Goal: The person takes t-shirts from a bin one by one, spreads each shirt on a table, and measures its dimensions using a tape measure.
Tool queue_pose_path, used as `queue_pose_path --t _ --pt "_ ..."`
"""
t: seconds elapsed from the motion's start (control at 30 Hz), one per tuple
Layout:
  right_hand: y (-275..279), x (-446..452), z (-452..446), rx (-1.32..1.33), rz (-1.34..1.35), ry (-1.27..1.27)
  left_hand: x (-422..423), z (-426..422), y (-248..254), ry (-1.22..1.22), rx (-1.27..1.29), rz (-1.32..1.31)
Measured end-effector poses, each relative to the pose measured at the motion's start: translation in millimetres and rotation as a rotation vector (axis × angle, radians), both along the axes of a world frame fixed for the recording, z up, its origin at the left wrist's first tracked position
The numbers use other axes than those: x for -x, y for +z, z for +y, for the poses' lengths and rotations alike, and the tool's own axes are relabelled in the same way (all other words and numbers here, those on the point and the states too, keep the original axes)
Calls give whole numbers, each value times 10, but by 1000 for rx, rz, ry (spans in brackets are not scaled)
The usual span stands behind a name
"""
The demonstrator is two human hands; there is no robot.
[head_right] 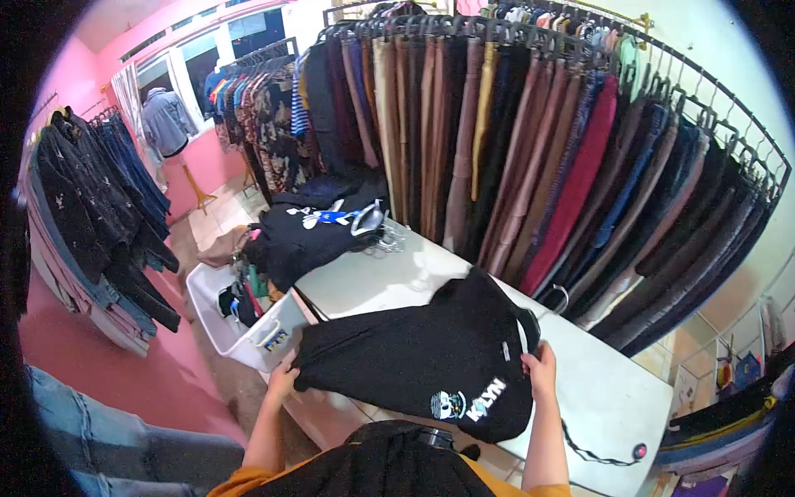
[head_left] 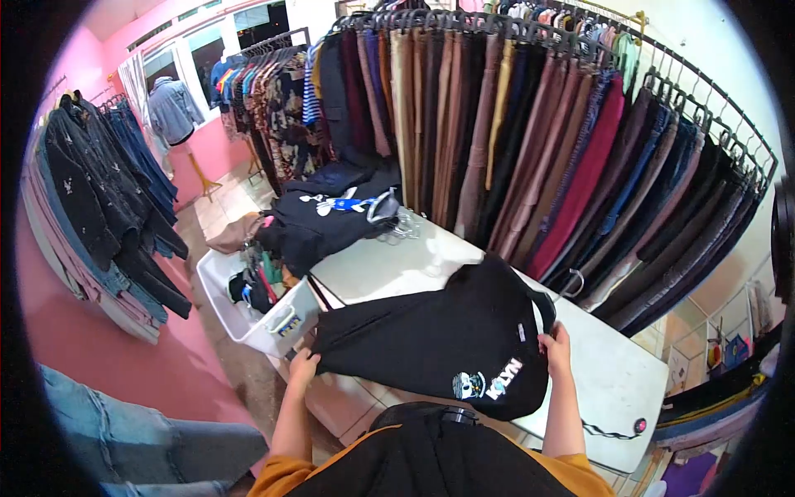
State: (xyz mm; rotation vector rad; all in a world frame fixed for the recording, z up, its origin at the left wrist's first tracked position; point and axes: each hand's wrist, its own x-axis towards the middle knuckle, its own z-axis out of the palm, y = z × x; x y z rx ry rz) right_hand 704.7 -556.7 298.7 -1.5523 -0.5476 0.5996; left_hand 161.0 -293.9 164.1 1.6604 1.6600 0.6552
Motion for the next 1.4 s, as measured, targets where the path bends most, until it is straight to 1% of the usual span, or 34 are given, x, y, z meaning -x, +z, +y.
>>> queue_pose_path --t 0.03,0.07,0.13,0.2,0.23,0.3,0.33,0.4,0.43,0.5,0.53,0.57,0.6,0.63,0.67,0.73,0.77,0.8,0.83,0.87,0.9,0.93,0.97,1.0,1.03,1.07,1.1,1.13,1.2,1.27,1.3,1.33,1.37,1.4 --pt "210 212 218 -10 6 6 320 -44 -13 -21 -13 47" --pt "401 434 419 -47 12 98 639 -123 24 -40 -23 95" --pt "510 799 825 -108 -1 265 1216 -305 82 13 272 5" --pt "697 1263 1181 -104 -6 381 1649 -606 293 204 594 -120" --pt "731 1453 1349 -95 -44 496 1950 -714 157 237 643 -189" --pt "719 1815 1677 -76 -125 661 2404 -973 26 377 724 -290" --pt "710 1988 1835 -40 -190 717 2518 -1114 97 484 751 -323" --pt "878 2370 2064 -110 -277 824 2691 -1269 281 650 825 -375" --pt "864 2505 2198 -91 -294 871 2787 -1293 324 662 814 -379" --pt "745 2726 2488 -99 -361 970 2982 -1340 301 974 785 -483" --pt "681 2842 2634 -152 -366 1006 3160 -1372 133 989 776 -492" --pt "649 2974 2763 -153 -371 995 3445 -1403 -182 965 638 -585" --pt "622 3093 2887 -153 -373 981 3492 -1384 -154 935 500 -667" --pt "597 3184 3029 -158 -363 990 3568 -1317 -105 985 415 -690" --pt "572 3251 3179 -150 -407 979 3706 -1231 0 992 410 -680" --pt "543 3343 3497 -139 -443 961 3430 -786 929 924 189 -659" --pt "554 3371 3688 -211 -355 897 3437 -450 1157 1017 87 -529" --pt "589 3345 3876 -283 -271 833 3433 -215 1424 823 -145 -645" --pt "649 3277 4072 -248 -178 775 3427 139 1731 821 -241 -597" --pt "730 3203 4280 -214 -86 718 3669 573 1834 711 -330 -489" --pt "871 3096 4427 -258 14 659 3511 1011 2182 612 -459 -540" --pt "708 2991 4758 -417 105 574 3413 1451 2470 567 -536 -581" --pt "1094 2708 4891 -247 294 468 2834 2218 3111 394 -732 -620" --pt "1093 2574 5035 -291 377 399 2440 2478 3382 301 -753 -757" --pt "987 2414 5220 -320 354 334 2223 2785 3509 272 -768 -724" --pt "906 2279 5359 -351 299 249 1990 3060 3562 310 -796 -589" --pt "603 2086 5620 -402 175 139 1764 3247 3542 308 -756 -528" --pt "443 1965 5733 -398 311 105 1601 3357 3451 304 -711 -468" --pt "310 1805 5687 -208 323 111 1448 3476 3017 23 -674 -336" --pt "-123 1630 5711 -8 281 84 1320 3312 2542 -125 -289 -396" --pt "-192 1631 5613 34 283 87 1309 3208 2260 -93 -133 -448" --pt "-249 1617 5475 135 172 90 1333 3088 1943 -63 20 -500" --pt "-478 1578 5386 72 207 108 1476 2982 1604 -47 137 -444" --pt "-476 1662 5212 72 72 98 1604 2846 1311 -35 250 -385"
